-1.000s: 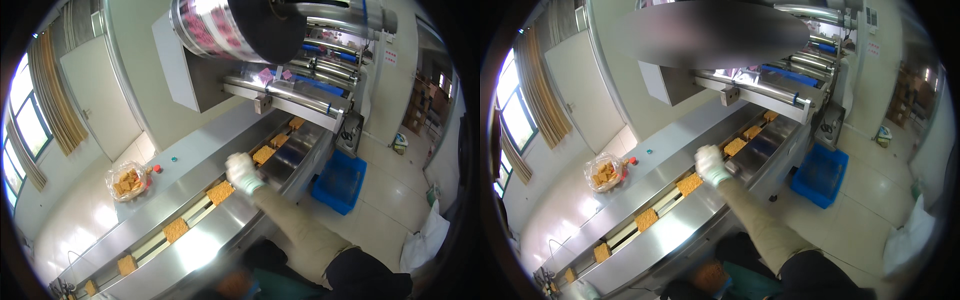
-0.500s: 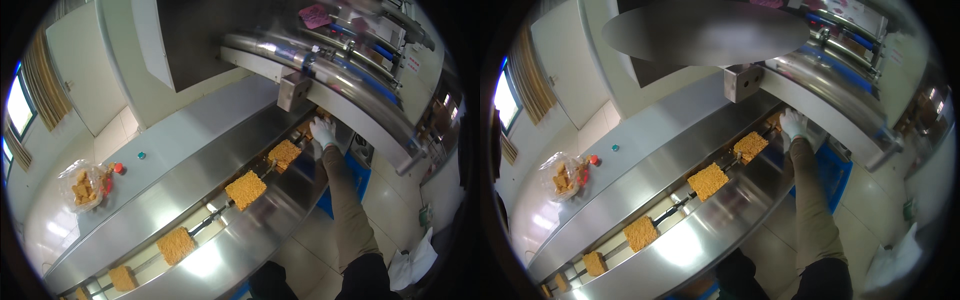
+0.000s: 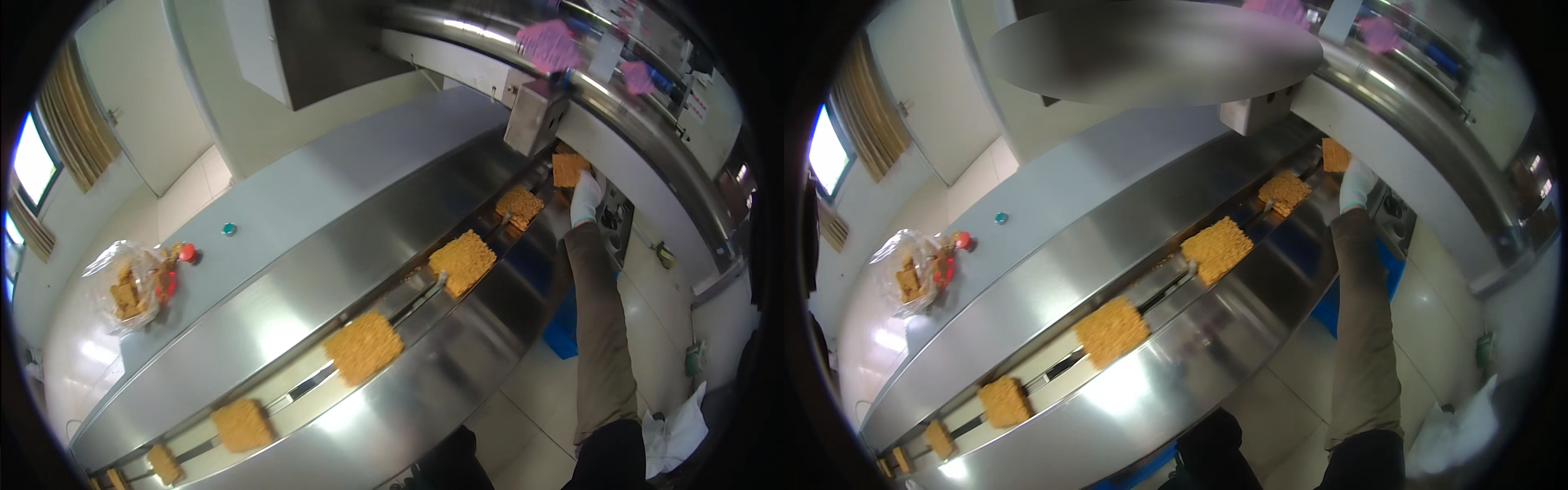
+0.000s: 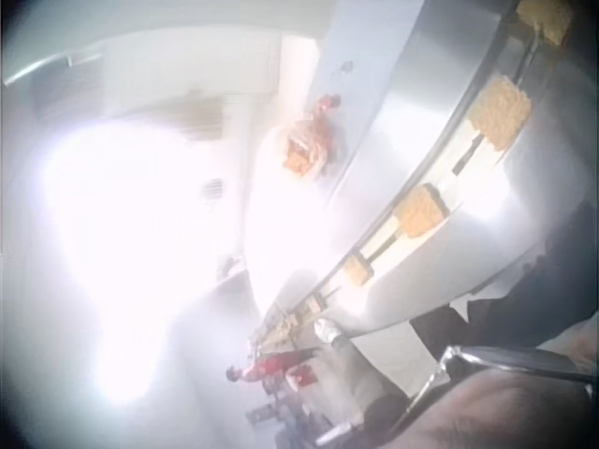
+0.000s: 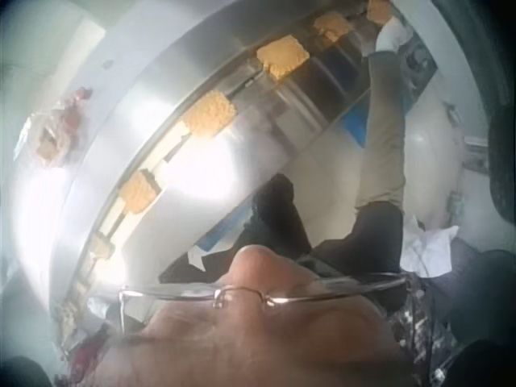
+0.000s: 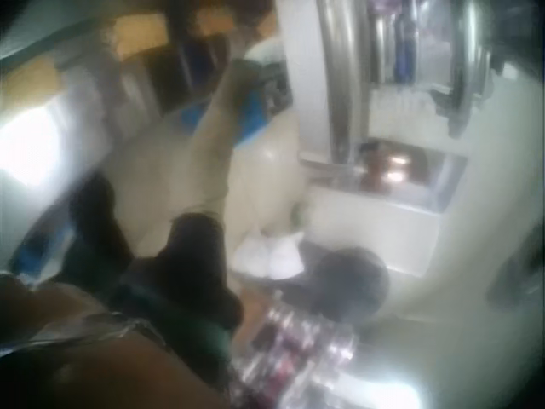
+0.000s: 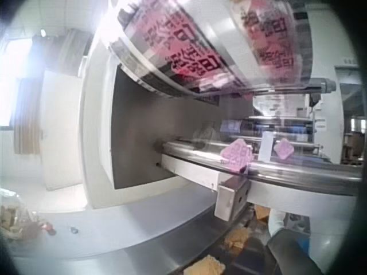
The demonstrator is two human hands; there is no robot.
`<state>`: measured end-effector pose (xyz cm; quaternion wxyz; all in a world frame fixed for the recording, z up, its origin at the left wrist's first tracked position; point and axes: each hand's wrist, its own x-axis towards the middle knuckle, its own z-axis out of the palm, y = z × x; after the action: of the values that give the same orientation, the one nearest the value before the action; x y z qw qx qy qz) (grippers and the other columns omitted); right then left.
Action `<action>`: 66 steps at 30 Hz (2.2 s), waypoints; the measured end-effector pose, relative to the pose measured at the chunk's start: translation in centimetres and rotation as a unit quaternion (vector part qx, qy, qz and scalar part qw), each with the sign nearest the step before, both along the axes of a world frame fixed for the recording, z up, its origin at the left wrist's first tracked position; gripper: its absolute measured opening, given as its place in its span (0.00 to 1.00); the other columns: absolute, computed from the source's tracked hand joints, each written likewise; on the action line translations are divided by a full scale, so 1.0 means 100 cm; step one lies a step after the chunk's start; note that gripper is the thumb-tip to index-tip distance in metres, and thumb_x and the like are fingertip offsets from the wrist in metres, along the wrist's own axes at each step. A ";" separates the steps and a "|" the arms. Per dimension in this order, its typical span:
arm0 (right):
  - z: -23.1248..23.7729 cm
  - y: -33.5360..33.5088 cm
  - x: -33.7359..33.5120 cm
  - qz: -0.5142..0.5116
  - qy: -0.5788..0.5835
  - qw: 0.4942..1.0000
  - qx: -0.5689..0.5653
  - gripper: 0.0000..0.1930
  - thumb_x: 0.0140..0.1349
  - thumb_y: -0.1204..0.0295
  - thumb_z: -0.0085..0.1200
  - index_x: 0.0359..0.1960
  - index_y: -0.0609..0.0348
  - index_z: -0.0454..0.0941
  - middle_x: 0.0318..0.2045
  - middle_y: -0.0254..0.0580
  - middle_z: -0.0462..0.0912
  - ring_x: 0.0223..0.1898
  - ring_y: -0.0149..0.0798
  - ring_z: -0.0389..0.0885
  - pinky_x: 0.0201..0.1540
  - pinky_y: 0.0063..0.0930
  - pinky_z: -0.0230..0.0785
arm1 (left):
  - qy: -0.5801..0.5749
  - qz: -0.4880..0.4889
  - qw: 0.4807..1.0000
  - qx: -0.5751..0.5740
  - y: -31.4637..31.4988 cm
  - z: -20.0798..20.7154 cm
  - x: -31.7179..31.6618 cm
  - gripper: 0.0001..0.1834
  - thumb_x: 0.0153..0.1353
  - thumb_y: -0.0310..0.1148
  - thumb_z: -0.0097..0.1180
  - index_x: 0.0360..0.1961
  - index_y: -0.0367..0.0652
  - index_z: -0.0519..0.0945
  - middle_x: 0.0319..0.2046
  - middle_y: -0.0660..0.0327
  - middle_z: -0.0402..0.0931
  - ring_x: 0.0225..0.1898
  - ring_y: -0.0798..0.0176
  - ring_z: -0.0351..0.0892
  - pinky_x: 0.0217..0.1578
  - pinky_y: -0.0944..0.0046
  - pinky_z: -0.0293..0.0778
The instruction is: The person places rectangular snack bars onto a moving conveyor belt, spacing them evenly as they advance toward a packaging machine. The person uses gloved hands to position each bar individually along the belt.
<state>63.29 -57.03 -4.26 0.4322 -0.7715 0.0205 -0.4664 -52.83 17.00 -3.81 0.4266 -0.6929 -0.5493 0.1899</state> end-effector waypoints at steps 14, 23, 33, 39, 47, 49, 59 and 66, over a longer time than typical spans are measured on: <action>0.028 0.198 -0.258 0.418 0.150 0.771 0.457 0.20 0.56 0.76 0.50 0.53 0.61 0.72 0.45 0.45 0.77 0.45 0.41 0.77 0.46 0.33 0.71 | -0.449 0.157 0.875 0.090 -0.010 -0.043 0.060 0.20 0.62 0.42 0.39 0.47 0.41 0.75 0.39 0.49 0.77 0.43 0.47 0.76 0.44 0.51 0.72; 0.036 0.398 -0.497 0.605 0.317 0.665 0.302 0.15 0.53 0.78 0.54 0.43 0.66 0.77 0.42 0.43 0.79 0.44 0.36 0.76 0.50 0.27 0.68 | -0.439 0.113 0.879 0.146 -0.062 -0.014 0.140 0.21 0.62 0.43 0.44 0.53 0.44 0.72 0.50 0.47 0.72 0.55 0.46 0.69 0.57 0.48 0.61; 0.073 0.553 -0.613 0.594 0.469 0.596 0.267 0.12 0.54 0.77 0.51 0.41 0.61 0.75 0.39 0.44 0.78 0.40 0.43 0.79 0.35 0.38 0.79 | -0.511 0.121 0.846 0.087 -0.099 0.025 0.159 0.24 0.62 0.45 0.45 0.55 0.43 0.73 0.57 0.43 0.65 0.61 0.45 0.62 0.64 0.51 0.53; 0.072 0.559 -0.607 0.622 0.472 0.610 0.132 0.11 0.56 0.74 0.49 0.40 0.62 0.76 0.33 0.43 0.78 0.31 0.39 0.80 0.25 0.30 0.77 | -0.511 0.101 0.847 0.107 -0.099 0.022 0.160 0.24 0.61 0.45 0.46 0.54 0.43 0.73 0.56 0.44 0.66 0.60 0.44 0.62 0.64 0.51 0.53; 0.077 0.502 -0.567 0.519 0.111 0.767 -0.362 0.19 0.55 0.61 0.49 0.45 0.59 0.77 0.42 0.49 0.80 0.45 0.53 0.77 0.49 0.43 0.68 | -0.515 0.110 0.845 0.095 -0.097 0.022 0.159 0.26 0.60 0.46 0.46 0.56 0.44 0.72 0.57 0.45 0.66 0.61 0.45 0.61 0.65 0.51 0.50; 0.070 0.481 -0.559 0.511 0.036 0.745 -0.428 0.20 0.57 0.61 0.49 0.48 0.60 0.75 0.46 0.50 0.78 0.48 0.51 0.76 0.51 0.41 0.68 | -0.509 0.119 0.848 0.084 -0.099 0.023 0.159 0.27 0.60 0.46 0.46 0.57 0.44 0.71 0.58 0.45 0.65 0.62 0.45 0.60 0.66 0.50 0.49; 0.028 0.443 -0.546 0.489 0.000 0.747 -0.450 0.21 0.60 0.62 0.48 0.51 0.62 0.72 0.56 0.49 0.72 0.60 0.50 0.65 0.64 0.43 0.53 | -0.515 0.141 0.842 0.069 -0.104 0.027 0.162 0.26 0.63 0.47 0.40 0.58 0.48 0.71 0.61 0.46 0.63 0.65 0.48 0.58 0.67 0.52 0.45; 0.031 0.441 -0.549 0.498 0.001 0.748 -0.440 0.22 0.59 0.63 0.49 0.51 0.64 0.71 0.55 0.53 0.71 0.60 0.53 0.64 0.64 0.44 0.54 | -0.511 0.154 0.842 0.082 -0.106 0.025 0.166 0.26 0.62 0.47 0.41 0.58 0.49 0.72 0.61 0.47 0.64 0.64 0.50 0.60 0.66 0.52 0.49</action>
<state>8.37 -12.89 -1.21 0.2161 -0.7776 -0.5732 -0.1421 -36.26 6.41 -1.32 0.1059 -0.5610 -0.8024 -0.1737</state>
